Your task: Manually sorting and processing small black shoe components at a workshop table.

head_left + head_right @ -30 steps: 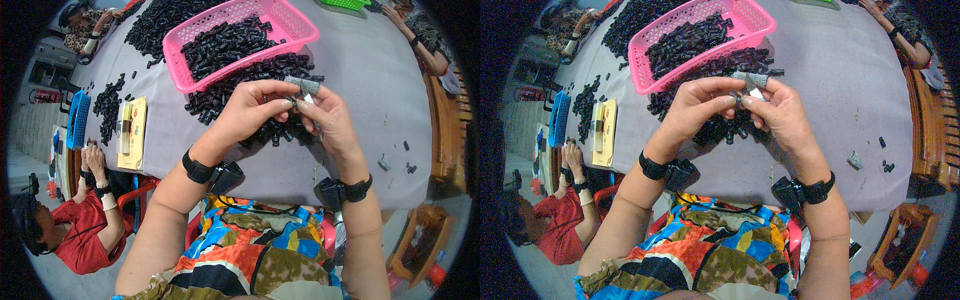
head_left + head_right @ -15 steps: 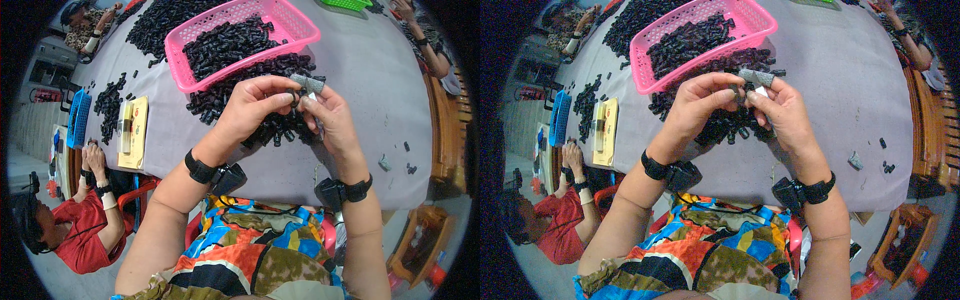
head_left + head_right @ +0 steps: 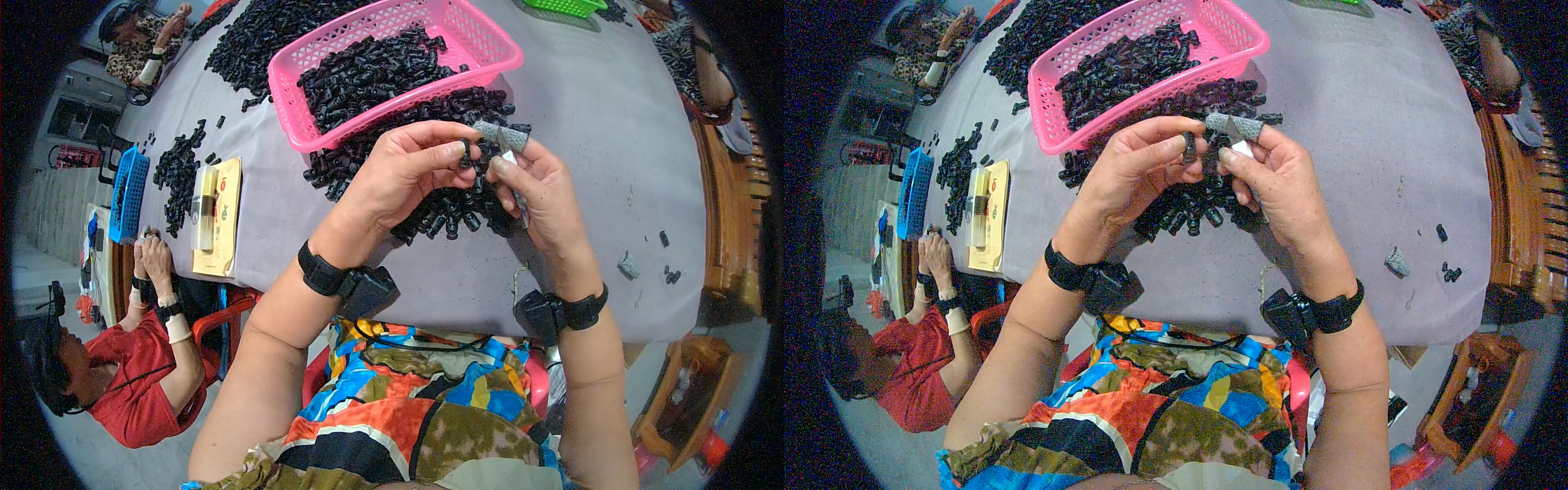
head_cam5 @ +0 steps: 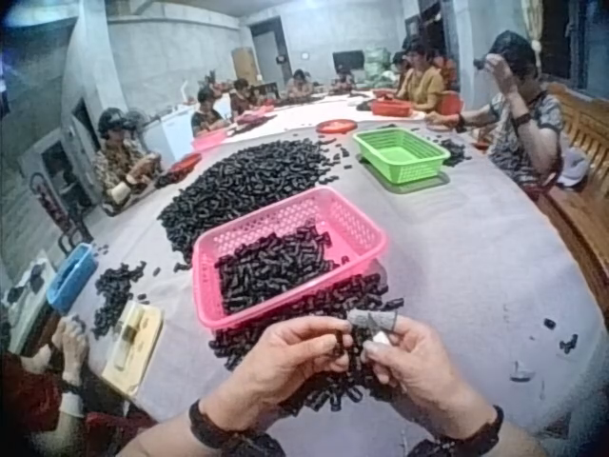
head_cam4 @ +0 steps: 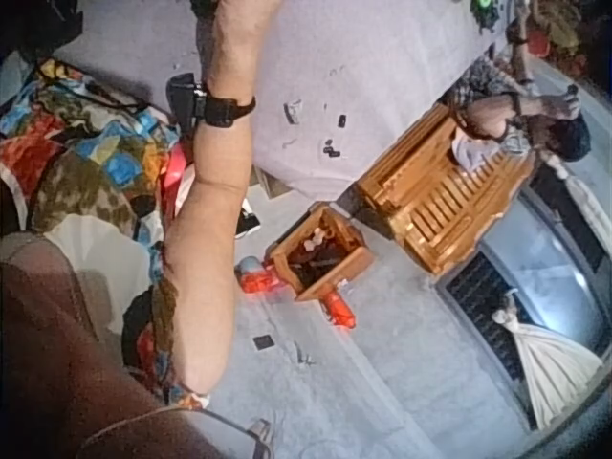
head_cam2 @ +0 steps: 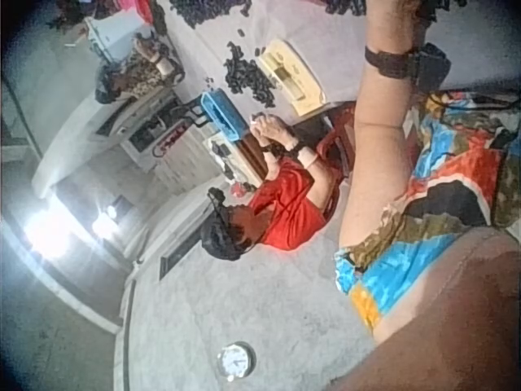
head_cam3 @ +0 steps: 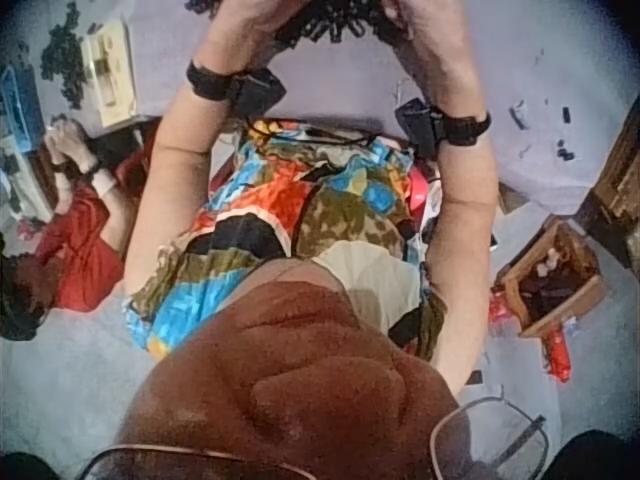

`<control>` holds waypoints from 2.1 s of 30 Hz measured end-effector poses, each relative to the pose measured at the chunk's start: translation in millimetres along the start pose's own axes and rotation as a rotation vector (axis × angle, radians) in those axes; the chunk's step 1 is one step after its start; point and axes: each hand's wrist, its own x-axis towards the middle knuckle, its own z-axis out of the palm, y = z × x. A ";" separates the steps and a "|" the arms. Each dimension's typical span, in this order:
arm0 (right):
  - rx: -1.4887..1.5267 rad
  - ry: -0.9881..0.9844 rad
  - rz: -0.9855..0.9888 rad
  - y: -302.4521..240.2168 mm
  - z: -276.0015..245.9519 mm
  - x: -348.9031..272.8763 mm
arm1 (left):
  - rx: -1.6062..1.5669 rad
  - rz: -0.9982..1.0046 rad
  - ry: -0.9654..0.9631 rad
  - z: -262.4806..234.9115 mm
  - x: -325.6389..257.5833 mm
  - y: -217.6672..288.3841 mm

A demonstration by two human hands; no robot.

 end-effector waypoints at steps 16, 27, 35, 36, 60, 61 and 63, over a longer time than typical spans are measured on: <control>-0.047 0.003 -0.016 -0.2 0.8 -0.5 | 0.010 -0.026 -0.028 -3.1 0.5 -1.8; -0.057 -0.148 -0.026 -6.3 9.4 -8.1 | -0.186 -0.053 -0.017 -6.4 1.9 -4.8; -0.002 -0.266 0.043 -8.2 6.6 -9.3 | -0.315 -0.114 -0.036 2.5 4.1 -6.9; 0.011 -0.273 0.052 -8.6 6.4 -9.2 | -0.327 -0.116 -0.031 1.6 4.4 -7.9; -0.132 -0.179 0.039 -6.3 4.5 -5.5 | -0.406 -0.157 -0.186 -7.5 5.0 -14.2; -0.110 -0.178 0.034 -7.0 4.9 -5.6 | -0.406 -0.158 -0.186 -7.6 5.0 -14.5; -0.087 -0.197 0.042 -6.7 3.3 -6.0 | -0.410 -0.158 -0.174 -7.5 5.2 -14.9</control>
